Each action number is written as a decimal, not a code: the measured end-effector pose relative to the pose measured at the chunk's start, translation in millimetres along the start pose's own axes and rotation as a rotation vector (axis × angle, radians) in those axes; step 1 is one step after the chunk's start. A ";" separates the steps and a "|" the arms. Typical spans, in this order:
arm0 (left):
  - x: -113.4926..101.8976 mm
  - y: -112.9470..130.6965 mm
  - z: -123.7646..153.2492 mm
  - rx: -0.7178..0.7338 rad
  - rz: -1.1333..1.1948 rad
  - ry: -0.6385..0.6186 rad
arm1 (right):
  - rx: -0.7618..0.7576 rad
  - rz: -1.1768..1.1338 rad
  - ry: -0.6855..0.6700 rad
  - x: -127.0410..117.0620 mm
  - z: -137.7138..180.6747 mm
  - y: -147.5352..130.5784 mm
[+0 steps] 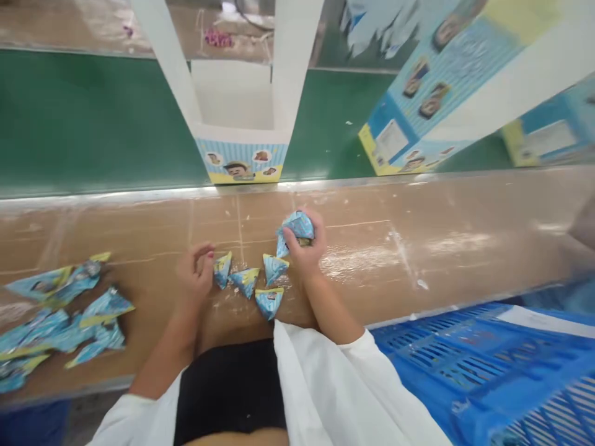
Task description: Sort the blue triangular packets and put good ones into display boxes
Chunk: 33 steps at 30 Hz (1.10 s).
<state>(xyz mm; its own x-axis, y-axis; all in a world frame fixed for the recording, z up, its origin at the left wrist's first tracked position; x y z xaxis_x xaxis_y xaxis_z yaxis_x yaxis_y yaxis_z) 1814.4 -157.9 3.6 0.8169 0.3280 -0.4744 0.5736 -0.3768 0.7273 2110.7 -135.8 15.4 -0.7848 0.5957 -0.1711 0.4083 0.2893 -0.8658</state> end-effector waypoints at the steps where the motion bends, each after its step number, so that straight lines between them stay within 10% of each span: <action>1: 3.0 -3.1 0.0 -0.017 0.016 -0.008 | 0.021 -0.014 -0.041 6.1 5.0 10.2; 8: 29.0 -30.0 4.6 -0.190 0.171 -0.091 | 0.487 -0.445 -0.075 26.2 8.8 102.6; 33: 45.1 -53.6 -4.4 -0.480 0.250 -0.208 | 0.796 -0.830 0.001 41.0 5.5 104.5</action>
<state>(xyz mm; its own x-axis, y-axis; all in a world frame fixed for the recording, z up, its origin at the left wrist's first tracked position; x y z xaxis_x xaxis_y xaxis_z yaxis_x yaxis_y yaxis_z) 1820.2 -119.1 -54.6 0.9464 0.0839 -0.3118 0.3103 0.0301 0.9501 2118.6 -85.3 -84.6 -0.6735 0.4436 0.5913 -0.6450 0.0380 -0.7632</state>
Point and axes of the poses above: each hand's wrist, its own z-axis away from the middle knuckle, its own x-axis out of the palm, y = z × x, the point moved 10 cm from there along -z, towards the middle knuckle, and after that the axes turned 3 degrees about -y, right-handed, at the moved point
